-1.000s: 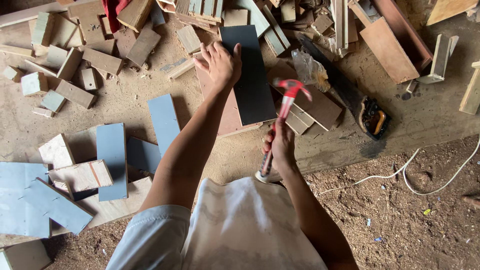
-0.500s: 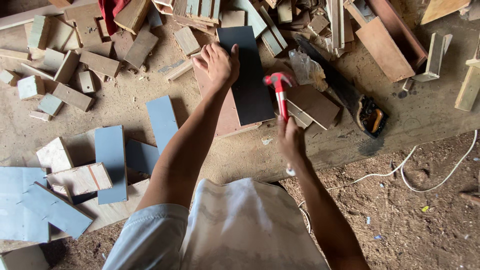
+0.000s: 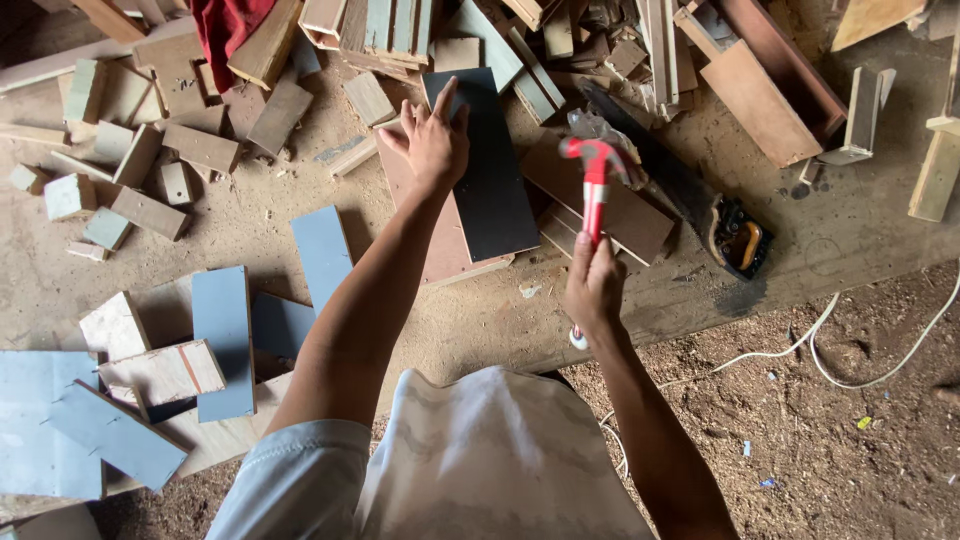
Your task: The person hammers nails into small wooden boxes on a cluttered workbench, positioning gray board pieces and wooden panels on the boxes and driving nails with a hammer. They reposition the boxes between nails and at one point use pliers to pull or adjust a nail before resuming hammering.
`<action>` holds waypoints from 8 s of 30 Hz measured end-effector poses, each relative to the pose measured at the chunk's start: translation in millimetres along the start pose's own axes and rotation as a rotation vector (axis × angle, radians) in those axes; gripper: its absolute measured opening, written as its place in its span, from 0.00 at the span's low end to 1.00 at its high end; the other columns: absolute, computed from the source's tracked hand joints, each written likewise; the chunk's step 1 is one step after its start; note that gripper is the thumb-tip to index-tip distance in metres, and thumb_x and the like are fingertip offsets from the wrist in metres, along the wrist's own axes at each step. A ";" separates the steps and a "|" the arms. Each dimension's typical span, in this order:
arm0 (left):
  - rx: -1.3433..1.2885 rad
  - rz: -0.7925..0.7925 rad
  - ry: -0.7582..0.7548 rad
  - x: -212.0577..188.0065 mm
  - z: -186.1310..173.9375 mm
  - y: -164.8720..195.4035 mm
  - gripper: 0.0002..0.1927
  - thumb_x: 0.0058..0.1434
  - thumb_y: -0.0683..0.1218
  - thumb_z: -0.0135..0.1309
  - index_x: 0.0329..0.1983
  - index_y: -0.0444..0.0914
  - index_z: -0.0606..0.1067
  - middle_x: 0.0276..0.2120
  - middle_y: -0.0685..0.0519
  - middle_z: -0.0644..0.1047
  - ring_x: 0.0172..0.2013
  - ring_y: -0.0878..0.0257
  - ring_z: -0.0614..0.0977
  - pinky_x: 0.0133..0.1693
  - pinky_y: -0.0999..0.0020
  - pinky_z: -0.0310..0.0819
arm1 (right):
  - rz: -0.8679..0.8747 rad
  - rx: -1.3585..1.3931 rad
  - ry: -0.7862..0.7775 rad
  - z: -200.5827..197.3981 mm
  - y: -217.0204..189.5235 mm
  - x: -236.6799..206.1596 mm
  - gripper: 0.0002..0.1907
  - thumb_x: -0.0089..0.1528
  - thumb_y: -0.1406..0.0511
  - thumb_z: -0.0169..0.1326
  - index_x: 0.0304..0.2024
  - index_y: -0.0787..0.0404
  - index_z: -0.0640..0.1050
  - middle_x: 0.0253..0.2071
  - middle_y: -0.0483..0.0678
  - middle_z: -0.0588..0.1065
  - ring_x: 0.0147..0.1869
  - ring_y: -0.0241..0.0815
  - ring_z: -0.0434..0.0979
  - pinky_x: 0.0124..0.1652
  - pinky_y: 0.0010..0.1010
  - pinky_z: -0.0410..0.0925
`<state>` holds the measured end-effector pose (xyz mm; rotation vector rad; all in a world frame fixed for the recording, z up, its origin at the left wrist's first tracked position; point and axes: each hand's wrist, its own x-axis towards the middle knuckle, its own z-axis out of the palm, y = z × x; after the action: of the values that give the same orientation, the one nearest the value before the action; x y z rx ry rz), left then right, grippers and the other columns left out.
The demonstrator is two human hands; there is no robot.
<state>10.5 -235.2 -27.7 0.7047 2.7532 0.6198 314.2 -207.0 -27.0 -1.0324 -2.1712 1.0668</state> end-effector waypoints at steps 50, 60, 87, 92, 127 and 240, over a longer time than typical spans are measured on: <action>-0.009 0.048 -0.059 1.1 -1.5 3.0 0.33 0.65 0.68 0.48 0.73 0.68 0.57 0.65 0.46 0.66 0.71 0.49 0.56 0.65 0.25 0.28 | -0.167 -0.095 -0.070 6.6 5.0 13.9 0.20 0.76 0.58 0.36 0.42 0.65 0.72 0.17 0.40 0.66 0.12 0.30 0.60 0.10 0.21 0.55; 0.016 0.057 -0.040 6.7 0.0 -0.6 0.33 0.66 0.69 0.46 0.74 0.68 0.56 0.64 0.45 0.65 0.70 0.48 0.56 0.65 0.25 0.27 | -0.106 -0.008 -0.091 11.8 13.3 10.8 0.22 0.76 0.56 0.35 0.34 0.61 0.71 0.17 0.39 0.66 0.13 0.29 0.60 0.10 0.24 0.55; -0.005 0.061 -0.056 4.7 1.7 1.4 0.32 0.67 0.69 0.44 0.73 0.68 0.56 0.64 0.46 0.67 0.70 0.47 0.57 0.65 0.27 0.28 | -0.044 0.044 -0.067 -6.0 4.2 17.5 0.18 0.75 0.58 0.37 0.37 0.62 0.70 0.17 0.39 0.63 0.12 0.29 0.56 0.10 0.23 0.50; 0.007 0.065 -0.045 6.7 1.5 2.6 0.32 0.65 0.69 0.45 0.73 0.68 0.56 0.65 0.46 0.65 0.70 0.48 0.56 0.64 0.27 0.27 | -0.108 -0.102 -0.135 -4.3 -4.4 15.7 0.19 0.76 0.58 0.37 0.38 0.63 0.70 0.17 0.38 0.64 0.13 0.28 0.58 0.11 0.22 0.53; -0.042 0.074 0.001 6.4 1.4 1.8 0.30 0.66 0.67 0.46 0.72 0.66 0.60 0.64 0.46 0.67 0.69 0.48 0.59 0.66 0.28 0.31 | 0.066 -0.164 -0.286 4.8 1.1 16.9 0.19 0.74 0.58 0.34 0.39 0.63 0.69 0.15 0.40 0.65 0.10 0.31 0.61 0.07 0.24 0.54; 0.175 0.330 -0.253 -156.4 -72.4 -29.7 0.70 0.36 0.73 0.67 0.78 0.51 0.45 0.52 0.33 0.61 0.37 0.47 0.71 0.32 0.57 0.69 | 0.115 -0.061 -0.299 -61.5 -63.3 -32.0 0.19 0.73 0.56 0.41 0.35 0.62 0.72 0.19 0.42 0.71 0.17 0.34 0.69 0.17 0.29 0.61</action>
<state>109.4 -361.9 41.0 1.2031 2.4945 0.3216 350.3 -231.6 56.2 -1.0946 -2.4171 1.2847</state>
